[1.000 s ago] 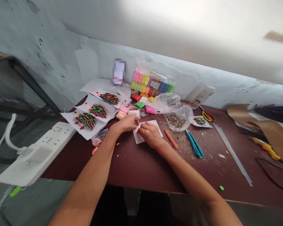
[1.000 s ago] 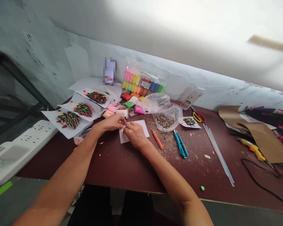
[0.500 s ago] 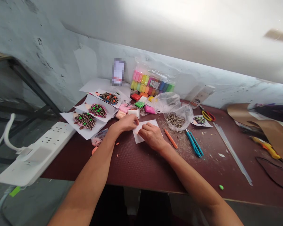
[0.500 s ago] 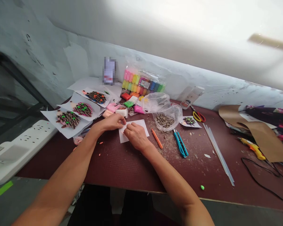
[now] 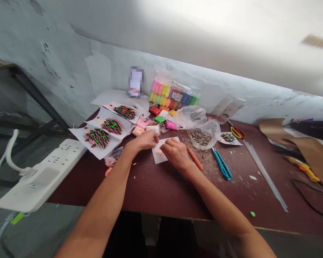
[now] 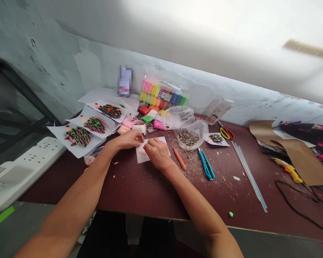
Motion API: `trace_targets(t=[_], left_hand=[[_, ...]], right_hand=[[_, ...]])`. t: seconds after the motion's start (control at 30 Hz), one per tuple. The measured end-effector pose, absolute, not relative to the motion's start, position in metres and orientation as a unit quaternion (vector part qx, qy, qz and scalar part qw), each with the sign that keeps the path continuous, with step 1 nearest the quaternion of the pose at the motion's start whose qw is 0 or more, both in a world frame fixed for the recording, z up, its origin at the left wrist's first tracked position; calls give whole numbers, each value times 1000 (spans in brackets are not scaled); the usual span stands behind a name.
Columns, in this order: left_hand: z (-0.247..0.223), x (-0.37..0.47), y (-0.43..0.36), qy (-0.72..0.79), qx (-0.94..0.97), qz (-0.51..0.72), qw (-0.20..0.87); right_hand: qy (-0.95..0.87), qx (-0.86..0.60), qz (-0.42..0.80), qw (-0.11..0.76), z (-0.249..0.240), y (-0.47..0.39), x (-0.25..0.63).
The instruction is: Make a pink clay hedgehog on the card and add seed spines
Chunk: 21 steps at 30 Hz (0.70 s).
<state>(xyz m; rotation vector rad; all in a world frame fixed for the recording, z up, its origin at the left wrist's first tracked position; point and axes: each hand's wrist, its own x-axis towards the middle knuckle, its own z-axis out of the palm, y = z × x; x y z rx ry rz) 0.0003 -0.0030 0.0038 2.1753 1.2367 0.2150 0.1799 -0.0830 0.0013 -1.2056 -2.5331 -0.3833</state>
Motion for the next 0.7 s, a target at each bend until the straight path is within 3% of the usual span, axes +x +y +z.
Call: trace_targets(t=[0.43,0.7], left_hand=[[0,0,0,469,822,83,312],[0,0,-2,464,822,90,317]], right_hand=[[-910,-378,-127,110,-2,-76,169],[-864,-455,-142,163,7,-79,194]])
